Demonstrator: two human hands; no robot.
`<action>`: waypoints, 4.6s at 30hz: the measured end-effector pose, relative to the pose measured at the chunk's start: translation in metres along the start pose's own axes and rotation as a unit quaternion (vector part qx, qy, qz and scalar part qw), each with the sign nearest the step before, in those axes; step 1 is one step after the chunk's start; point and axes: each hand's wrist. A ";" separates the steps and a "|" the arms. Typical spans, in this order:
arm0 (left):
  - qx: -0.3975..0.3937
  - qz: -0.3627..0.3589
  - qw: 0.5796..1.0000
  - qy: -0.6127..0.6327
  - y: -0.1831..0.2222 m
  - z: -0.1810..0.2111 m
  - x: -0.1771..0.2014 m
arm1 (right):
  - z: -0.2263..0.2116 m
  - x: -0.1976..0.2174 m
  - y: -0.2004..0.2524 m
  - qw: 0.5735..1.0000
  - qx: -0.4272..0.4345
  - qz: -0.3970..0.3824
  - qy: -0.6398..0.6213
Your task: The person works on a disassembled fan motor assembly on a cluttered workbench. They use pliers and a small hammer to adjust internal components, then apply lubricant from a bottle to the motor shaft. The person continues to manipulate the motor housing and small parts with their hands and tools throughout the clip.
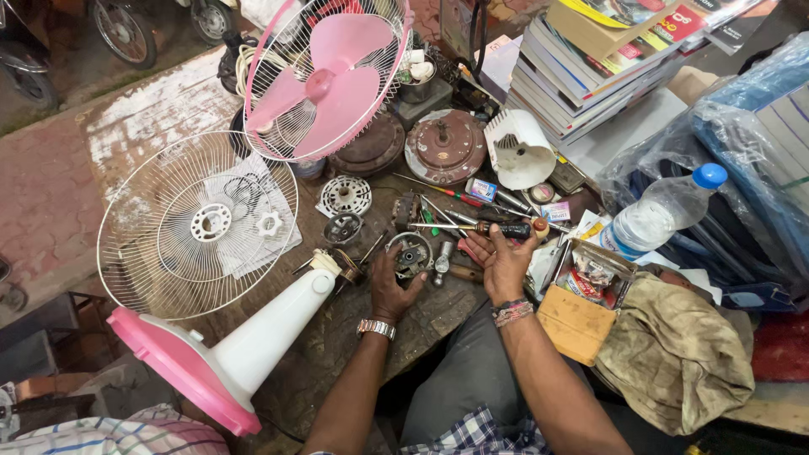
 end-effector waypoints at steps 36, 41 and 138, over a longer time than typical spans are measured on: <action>-0.011 -0.008 1.000 -0.015 0.001 -0.003 -0.001 | 0.003 0.006 -0.002 0.999 -0.007 -0.029 -0.019; 0.009 -0.010 1.000 -0.006 0.002 -0.007 -0.003 | 0.002 0.007 -0.004 0.999 -0.014 -0.018 -0.022; -0.021 0.020 1.000 0.004 -0.006 0.006 0.005 | 0.014 0.039 -0.030 0.971 -0.182 0.006 -0.158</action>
Point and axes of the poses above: each hand's wrist, its own y-axis away from the middle knuckle, its own x-axis out of the back of the hand, z = x × y, and after that the axes turned 4 degrees about y, right-handed
